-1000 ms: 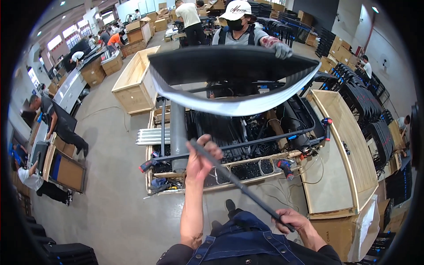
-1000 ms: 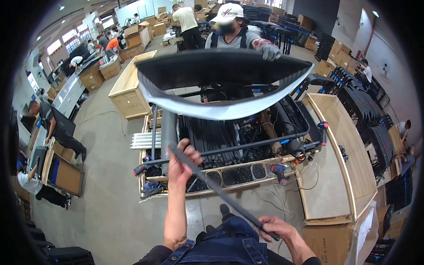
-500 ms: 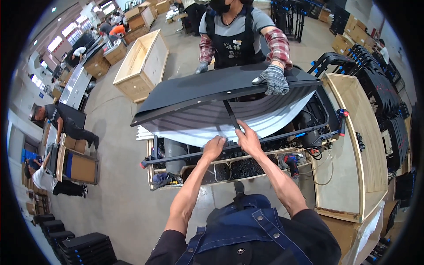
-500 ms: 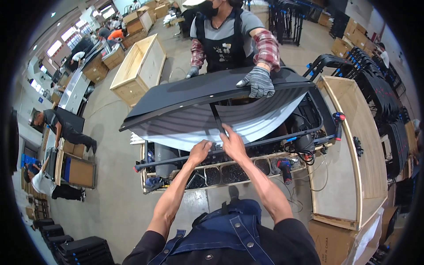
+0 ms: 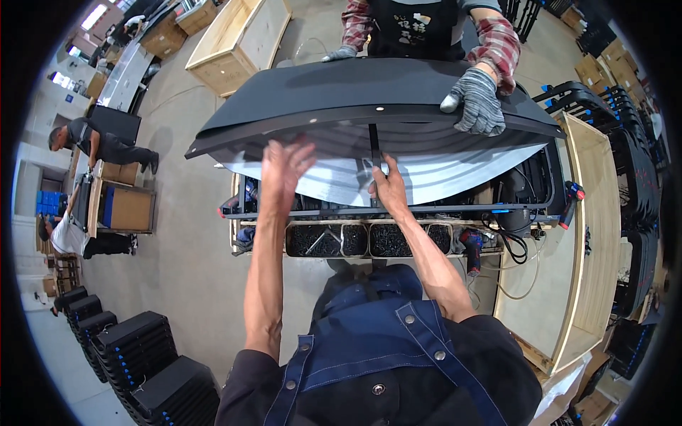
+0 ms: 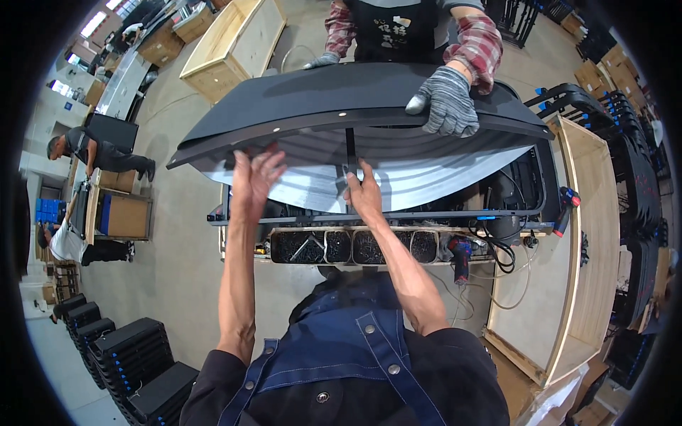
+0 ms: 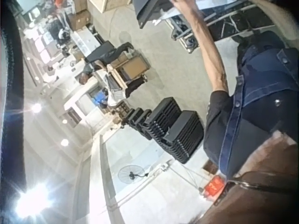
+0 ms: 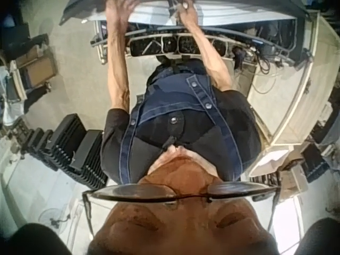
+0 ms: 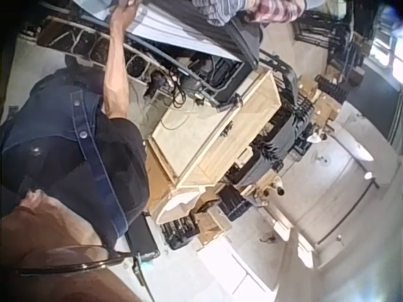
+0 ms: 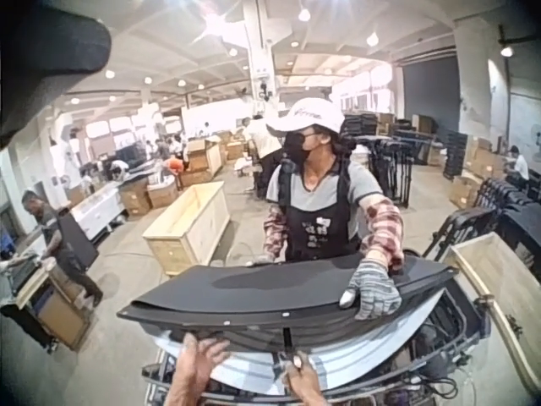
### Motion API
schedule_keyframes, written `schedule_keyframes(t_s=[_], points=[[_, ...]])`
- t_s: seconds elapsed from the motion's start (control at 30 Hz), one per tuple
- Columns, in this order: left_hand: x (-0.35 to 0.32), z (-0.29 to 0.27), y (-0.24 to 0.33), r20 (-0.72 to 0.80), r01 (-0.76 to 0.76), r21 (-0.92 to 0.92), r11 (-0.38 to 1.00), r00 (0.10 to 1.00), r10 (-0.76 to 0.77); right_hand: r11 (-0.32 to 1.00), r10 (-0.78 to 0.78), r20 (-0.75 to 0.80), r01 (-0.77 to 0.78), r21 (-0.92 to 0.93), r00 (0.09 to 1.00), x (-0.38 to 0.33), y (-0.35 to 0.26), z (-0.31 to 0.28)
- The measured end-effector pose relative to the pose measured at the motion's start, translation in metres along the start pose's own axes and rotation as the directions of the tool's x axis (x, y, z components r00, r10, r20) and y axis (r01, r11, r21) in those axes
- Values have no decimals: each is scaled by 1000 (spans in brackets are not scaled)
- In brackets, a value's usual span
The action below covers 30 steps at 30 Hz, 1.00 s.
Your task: Assembling a treadmill unit by installing plastic covers and securing them with electric and pneumatic screwdrivers.
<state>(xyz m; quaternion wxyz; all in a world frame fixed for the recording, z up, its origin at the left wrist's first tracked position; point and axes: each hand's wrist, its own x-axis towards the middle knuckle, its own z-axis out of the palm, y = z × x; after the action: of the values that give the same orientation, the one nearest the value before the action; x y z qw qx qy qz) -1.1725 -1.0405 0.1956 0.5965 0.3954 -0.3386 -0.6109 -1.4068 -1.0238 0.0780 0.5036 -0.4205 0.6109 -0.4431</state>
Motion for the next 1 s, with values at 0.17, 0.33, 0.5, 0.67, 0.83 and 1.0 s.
schedule_keyframes(t_s=[0.17, 0.33, 0.5, 0.67, 0.83, 1.0], points=[[27, 26, 51, -135, 97, -54, 994, 985, -103, 992, 26, 163, -45, 116, 986, 13, 17, -2], [30, 30, 49, -200, 64, -27, 998, 977, -68, 979, 99, 268, -142, 144, 958, 18, 10, -6], [30, 24, 41, -219, 135, -113, 984, 963, -157, 985, 128, 196, -147, 87, 972, 19, -1, -8], [-2, 19, 22, -314, 128, -139, 982, 935, -166, 955, 40, 136, -78, 286, 990, -5, -11, -98], [-26, -11, -29, -356, 202, -275, 940, 887, -295, 608, 20, -212, 156, 778, 977, -13, -43, -289], [-42, -21, -46, -293, 192, -463, 865, 888, -354, 831, 226, -319, -12, 556, 920, 16, -7, -397]])
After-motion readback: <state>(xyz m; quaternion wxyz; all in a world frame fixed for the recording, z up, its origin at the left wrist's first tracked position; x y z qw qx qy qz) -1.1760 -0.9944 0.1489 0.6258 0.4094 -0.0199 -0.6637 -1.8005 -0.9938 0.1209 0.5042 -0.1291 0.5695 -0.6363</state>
